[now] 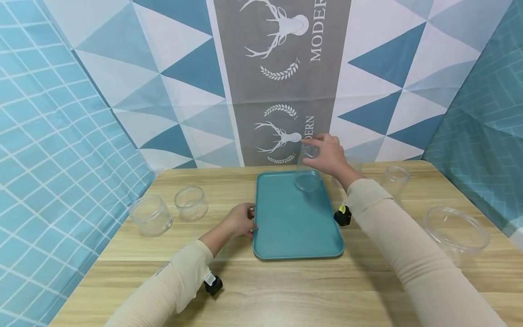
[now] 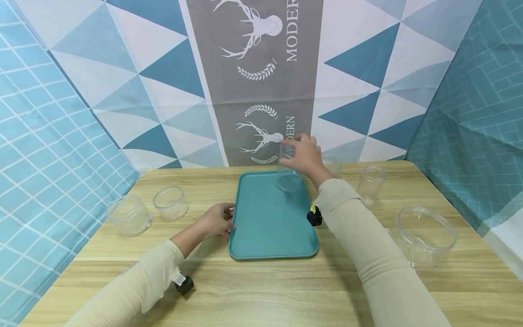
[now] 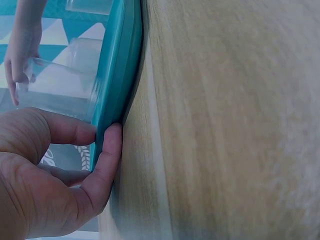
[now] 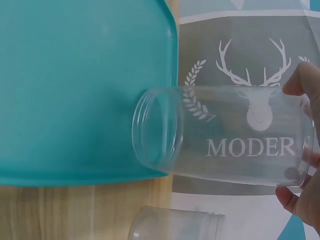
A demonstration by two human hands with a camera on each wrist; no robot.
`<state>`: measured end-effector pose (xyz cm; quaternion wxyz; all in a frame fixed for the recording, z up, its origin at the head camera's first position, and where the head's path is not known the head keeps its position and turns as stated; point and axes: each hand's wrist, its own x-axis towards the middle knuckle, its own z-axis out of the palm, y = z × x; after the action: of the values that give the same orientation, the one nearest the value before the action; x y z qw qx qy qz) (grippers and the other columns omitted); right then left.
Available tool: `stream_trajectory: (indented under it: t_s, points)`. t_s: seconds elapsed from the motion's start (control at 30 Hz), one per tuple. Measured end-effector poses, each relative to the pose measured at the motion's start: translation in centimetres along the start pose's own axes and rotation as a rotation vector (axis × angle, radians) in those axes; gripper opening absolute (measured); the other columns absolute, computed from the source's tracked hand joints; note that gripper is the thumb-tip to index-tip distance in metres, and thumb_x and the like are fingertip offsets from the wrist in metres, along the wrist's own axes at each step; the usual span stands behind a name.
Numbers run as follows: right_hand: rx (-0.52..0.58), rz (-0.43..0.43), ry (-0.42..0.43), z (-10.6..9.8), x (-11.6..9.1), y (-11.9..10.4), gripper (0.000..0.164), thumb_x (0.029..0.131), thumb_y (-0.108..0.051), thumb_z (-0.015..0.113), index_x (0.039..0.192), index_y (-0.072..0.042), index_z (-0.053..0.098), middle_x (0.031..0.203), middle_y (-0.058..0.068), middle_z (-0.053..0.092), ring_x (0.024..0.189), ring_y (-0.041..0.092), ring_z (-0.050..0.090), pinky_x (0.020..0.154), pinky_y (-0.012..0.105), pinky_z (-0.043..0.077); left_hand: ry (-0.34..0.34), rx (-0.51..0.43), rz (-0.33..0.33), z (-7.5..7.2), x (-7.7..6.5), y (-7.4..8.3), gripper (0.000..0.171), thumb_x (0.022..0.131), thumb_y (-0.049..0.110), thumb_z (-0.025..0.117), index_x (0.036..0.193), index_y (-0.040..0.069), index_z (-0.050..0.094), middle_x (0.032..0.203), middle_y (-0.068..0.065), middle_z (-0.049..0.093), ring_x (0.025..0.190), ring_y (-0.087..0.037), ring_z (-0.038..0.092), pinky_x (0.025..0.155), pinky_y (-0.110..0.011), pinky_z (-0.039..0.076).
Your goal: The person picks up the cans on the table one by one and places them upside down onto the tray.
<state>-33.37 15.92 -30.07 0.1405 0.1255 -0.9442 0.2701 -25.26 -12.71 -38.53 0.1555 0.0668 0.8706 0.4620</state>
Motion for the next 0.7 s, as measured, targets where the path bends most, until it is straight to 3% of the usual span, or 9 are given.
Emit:
stream_trajectory:
  t_s: [0.27,0.7]
  points:
    - [-0.093,-0.031,-0.071,-0.26,0.82,-0.33,0.061,0.086,-0.033,0.070,0.143,-0.020,0.052,0.149,0.023,0.031,0.132,0.046,0.028,0.101,0.064,0.029,-0.003,-0.009,0.004,-0.13,0.00,0.01,0.072,0.078,-0.016,0.060,0.145,-0.010,0.033,0.103,-0.015,0.050,0.075,-0.023,0.062,0.060,-0.031,0.059]
    - [-0.067,-0.045,-0.090,0.29,1.07,-0.12,0.060,0.088,-0.039,0.069,0.142,-0.016,0.052,0.150,0.027,0.029,0.136,0.049,0.024,0.105,0.064,0.029,-0.004,-0.024,0.005,-0.08,-0.05,-0.10,0.073,0.078,-0.017,0.060,0.145,-0.010,0.033,0.102,-0.015,0.050,0.075,-0.022,0.062,0.060,-0.032,0.059]
